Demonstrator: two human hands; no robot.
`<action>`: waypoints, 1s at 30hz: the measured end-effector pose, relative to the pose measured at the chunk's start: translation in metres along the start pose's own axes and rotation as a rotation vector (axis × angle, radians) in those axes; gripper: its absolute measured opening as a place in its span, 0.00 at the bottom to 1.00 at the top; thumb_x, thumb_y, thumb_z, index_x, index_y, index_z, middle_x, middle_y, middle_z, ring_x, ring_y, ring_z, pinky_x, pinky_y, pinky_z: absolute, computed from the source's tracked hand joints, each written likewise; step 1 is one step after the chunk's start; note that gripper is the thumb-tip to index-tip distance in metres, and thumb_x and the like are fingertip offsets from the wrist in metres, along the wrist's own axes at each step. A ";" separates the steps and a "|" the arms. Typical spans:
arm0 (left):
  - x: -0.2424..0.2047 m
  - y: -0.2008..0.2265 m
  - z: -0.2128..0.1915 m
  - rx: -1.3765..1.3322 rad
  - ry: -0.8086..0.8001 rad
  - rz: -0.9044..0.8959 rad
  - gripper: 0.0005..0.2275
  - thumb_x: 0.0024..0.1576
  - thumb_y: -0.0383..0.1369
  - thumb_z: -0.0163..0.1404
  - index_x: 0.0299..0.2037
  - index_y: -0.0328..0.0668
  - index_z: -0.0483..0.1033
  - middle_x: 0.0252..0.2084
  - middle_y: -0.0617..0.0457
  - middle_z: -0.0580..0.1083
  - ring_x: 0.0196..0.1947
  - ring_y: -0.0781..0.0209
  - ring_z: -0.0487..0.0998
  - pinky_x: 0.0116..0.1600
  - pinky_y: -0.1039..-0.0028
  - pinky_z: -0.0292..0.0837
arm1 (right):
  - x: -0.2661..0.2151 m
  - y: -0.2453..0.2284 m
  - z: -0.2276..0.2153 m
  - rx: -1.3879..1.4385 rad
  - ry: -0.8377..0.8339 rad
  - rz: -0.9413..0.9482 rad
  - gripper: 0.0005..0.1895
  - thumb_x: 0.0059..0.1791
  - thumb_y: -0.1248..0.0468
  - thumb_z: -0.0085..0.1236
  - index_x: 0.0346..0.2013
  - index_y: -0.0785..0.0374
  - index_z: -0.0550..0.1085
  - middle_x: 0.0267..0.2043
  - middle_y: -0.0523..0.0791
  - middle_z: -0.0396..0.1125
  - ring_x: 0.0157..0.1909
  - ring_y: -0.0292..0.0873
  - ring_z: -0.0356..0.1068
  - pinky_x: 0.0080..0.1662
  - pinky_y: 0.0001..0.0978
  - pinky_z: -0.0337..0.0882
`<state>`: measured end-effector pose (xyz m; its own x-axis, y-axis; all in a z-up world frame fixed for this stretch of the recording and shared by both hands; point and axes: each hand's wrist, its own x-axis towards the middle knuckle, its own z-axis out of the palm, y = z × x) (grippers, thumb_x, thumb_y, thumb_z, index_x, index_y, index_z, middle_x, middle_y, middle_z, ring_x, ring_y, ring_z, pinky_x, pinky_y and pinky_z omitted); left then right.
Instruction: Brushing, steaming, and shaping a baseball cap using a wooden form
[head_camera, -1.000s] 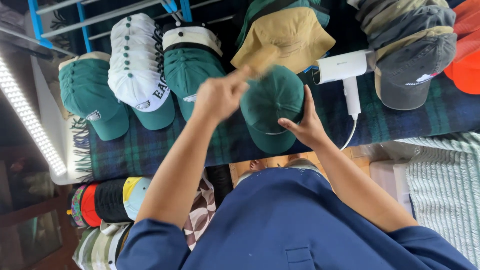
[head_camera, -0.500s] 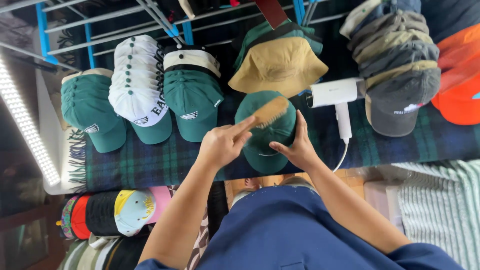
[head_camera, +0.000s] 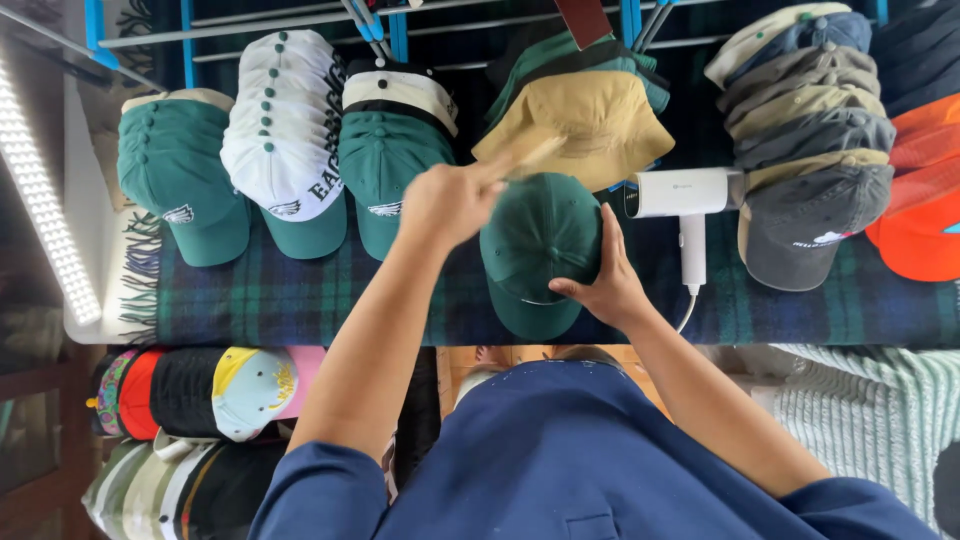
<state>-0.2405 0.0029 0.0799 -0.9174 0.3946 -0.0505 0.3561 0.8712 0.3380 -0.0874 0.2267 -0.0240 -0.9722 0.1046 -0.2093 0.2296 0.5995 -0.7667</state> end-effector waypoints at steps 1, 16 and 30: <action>0.000 0.020 -0.009 -0.001 0.006 -0.004 0.13 0.56 0.51 0.51 0.48 0.70 0.82 0.26 0.49 0.79 0.29 0.37 0.81 0.34 0.51 0.78 | 0.003 -0.001 -0.002 -0.003 -0.002 -0.007 0.72 0.37 0.37 0.71 0.79 0.53 0.32 0.81 0.54 0.33 0.79 0.63 0.42 0.72 0.56 0.53; -0.019 0.002 0.013 -0.401 -0.280 0.081 0.18 0.59 0.43 0.53 0.61 0.76 0.74 0.47 0.52 0.82 0.45 0.38 0.81 0.51 0.49 0.79 | -0.003 -0.011 -0.008 0.121 -0.022 0.171 0.75 0.34 0.33 0.72 0.79 0.52 0.33 0.80 0.57 0.40 0.74 0.67 0.51 0.68 0.61 0.58; -0.139 -0.050 0.161 -0.856 -0.040 -0.721 0.21 0.63 0.47 0.48 0.67 0.76 0.67 0.56 0.38 0.76 0.58 0.36 0.75 0.66 0.52 0.70 | -0.001 -0.009 -0.011 0.013 -0.037 0.223 0.69 0.38 0.37 0.71 0.78 0.45 0.34 0.77 0.59 0.47 0.72 0.64 0.55 0.70 0.57 0.59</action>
<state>-0.1023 -0.0488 -0.0816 -0.8483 -0.0987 -0.5202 -0.5098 0.4179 0.7520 -0.0895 0.2297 -0.0100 -0.8951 0.2039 -0.3965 0.4394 0.5546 -0.7067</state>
